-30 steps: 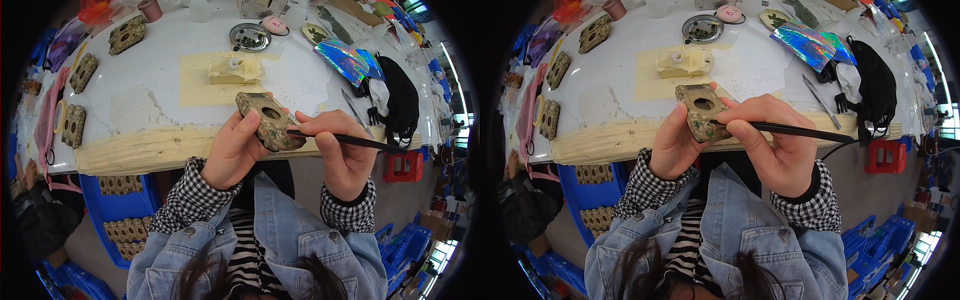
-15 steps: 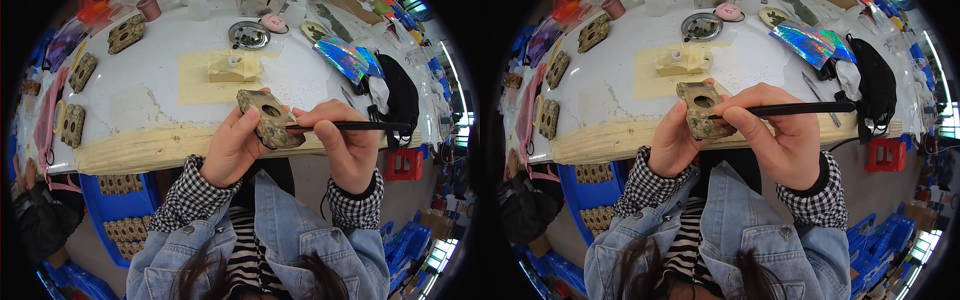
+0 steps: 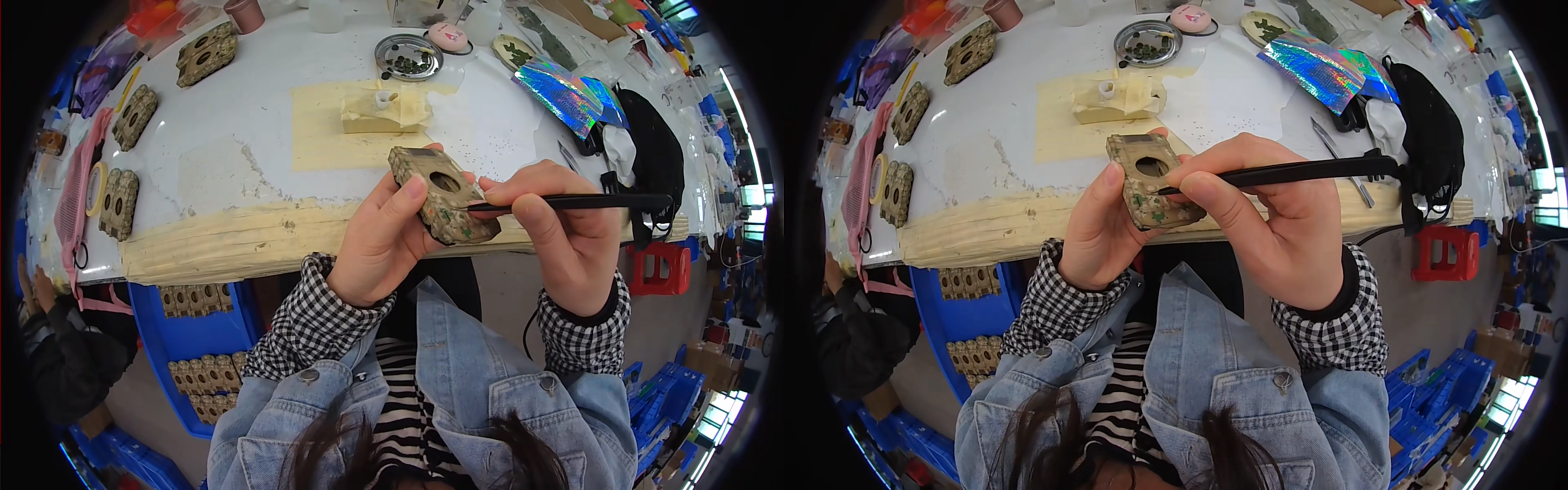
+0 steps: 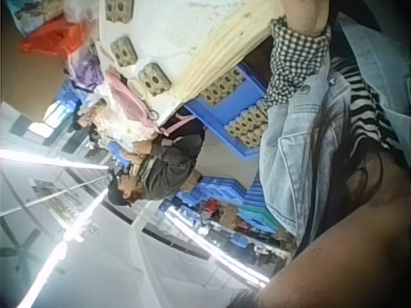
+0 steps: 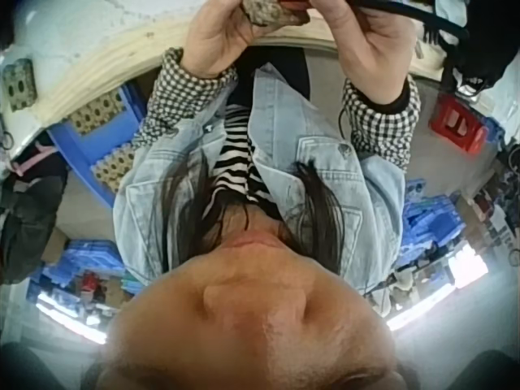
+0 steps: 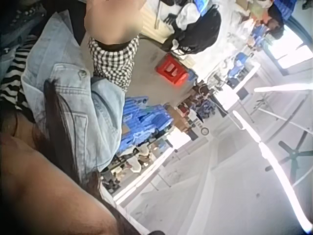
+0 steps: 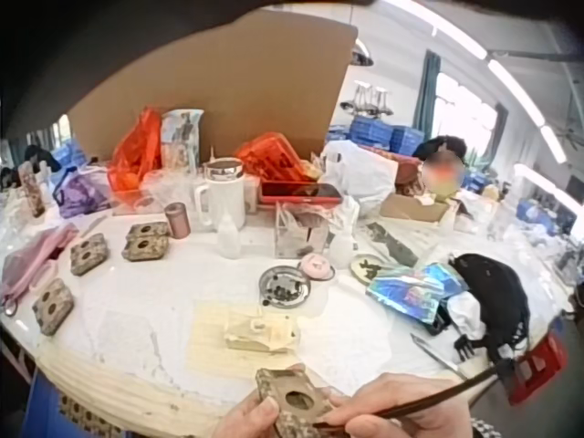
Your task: Assembling and detailing toy tank models at a workbench.
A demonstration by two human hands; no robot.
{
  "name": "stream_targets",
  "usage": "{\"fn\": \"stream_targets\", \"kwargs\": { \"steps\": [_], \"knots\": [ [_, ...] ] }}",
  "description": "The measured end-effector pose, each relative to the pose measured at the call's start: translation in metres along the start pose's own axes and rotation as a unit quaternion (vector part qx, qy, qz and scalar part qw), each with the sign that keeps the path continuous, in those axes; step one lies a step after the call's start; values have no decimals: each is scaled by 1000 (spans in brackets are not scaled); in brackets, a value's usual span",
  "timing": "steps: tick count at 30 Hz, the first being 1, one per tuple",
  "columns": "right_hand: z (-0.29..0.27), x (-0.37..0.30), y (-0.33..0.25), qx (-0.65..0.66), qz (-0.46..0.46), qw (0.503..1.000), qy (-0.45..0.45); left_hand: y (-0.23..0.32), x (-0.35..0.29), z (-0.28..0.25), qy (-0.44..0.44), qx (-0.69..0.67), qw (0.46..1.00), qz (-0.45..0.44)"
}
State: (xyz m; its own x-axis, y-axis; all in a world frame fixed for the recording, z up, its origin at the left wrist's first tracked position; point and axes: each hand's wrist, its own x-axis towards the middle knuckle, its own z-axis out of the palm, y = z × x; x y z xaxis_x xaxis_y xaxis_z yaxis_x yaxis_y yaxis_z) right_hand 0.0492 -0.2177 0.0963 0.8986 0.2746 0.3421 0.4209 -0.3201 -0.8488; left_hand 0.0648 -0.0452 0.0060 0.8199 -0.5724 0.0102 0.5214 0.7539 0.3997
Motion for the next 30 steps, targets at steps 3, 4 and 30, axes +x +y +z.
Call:
{"fn": "stream_targets", "kwargs": {
  "steps": [3, 4, 30],
  "knots": [
    [1, -1, 1, 2, -3, 1000, 5, 2, -1, 4, 14, 48, 999, -7],
    [0, -2, 1, -3, -7, 1000, 3, 3, -2, 6, 20, 72, 997, -10],
    [-4, 3, -18, -107, -106, 980, -130, 29, -22, 21, 6, 60, 994, -94]
  ]
}}
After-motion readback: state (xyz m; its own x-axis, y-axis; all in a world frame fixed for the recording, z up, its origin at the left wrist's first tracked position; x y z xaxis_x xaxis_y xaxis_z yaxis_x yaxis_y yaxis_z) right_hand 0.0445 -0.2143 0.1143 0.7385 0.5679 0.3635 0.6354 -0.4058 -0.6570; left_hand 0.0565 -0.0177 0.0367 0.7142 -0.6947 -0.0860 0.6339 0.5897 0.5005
